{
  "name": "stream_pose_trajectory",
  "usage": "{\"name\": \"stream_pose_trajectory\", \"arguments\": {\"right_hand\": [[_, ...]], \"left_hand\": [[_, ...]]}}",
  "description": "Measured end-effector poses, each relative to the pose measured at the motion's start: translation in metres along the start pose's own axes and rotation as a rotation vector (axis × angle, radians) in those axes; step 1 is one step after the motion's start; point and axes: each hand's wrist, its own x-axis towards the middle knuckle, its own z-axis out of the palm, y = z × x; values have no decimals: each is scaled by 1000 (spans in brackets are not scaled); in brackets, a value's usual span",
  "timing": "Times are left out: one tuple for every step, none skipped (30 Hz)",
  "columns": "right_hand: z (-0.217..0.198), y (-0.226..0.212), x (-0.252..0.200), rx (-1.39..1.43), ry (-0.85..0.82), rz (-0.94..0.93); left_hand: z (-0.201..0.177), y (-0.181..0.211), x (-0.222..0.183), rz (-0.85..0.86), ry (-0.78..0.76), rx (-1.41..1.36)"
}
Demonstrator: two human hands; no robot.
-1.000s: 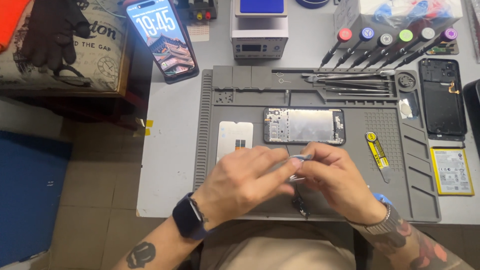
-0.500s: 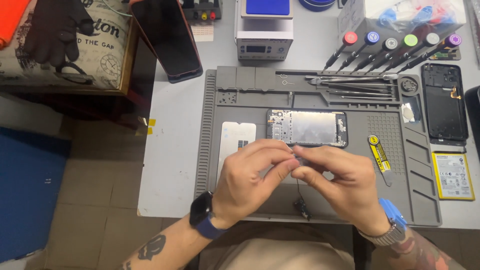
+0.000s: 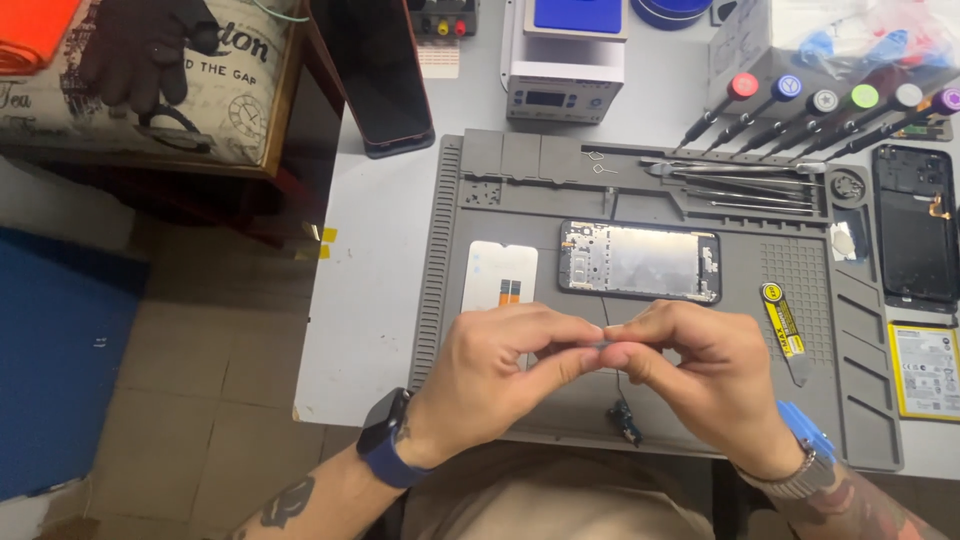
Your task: Preparing a phone frame by applying adhesive and removing protective films from a new screen.
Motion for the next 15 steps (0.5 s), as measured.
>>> {"name": "stream_pose_trajectory", "arguments": {"right_hand": [[2,0,0,52,-9,84],[3,1,-1,104,-17,168],[4,2,-1,103,-15,171],[5,3,-1,12,-35,97],[6,4,0,-80,-56,22],[3,0,1,-82,-54,23],[0,-3,3,-73,-42,-1],[-2,-7,5,-64,-31,-24],[-11,0,1,-65,-32,-24],[-19,7,-4,-118,3,40],[-27,15,-6,-171,35,100],[-35,17,-11,-172,31,96],[-42,19,-13,-167,87,219],[-48,21,-14,-162,142,342],[-54,30,-20,-160,126,330]], "left_hand": [[-1,1,-1,27,1,-3],[-2,1,-2,54,1,-7],[-4,0,-4,53,-2,-9],[-7,-2,-5,77,37,-13],[-9,-3,-6,103,76,-17],[-24,-8,-10,105,74,-19],[-40,-12,-15,81,171,6],[-57,-17,-20,57,267,32],[-81,-29,-31,57,269,30],[-105,-42,-41,0,478,92],[-130,-55,-52,-60,691,155],[-152,-75,-61,-60,697,155],[-175,-93,-72,-136,803,108],[-199,-113,-84,-212,909,58],[-212,-152,-99,-213,929,61]]}}
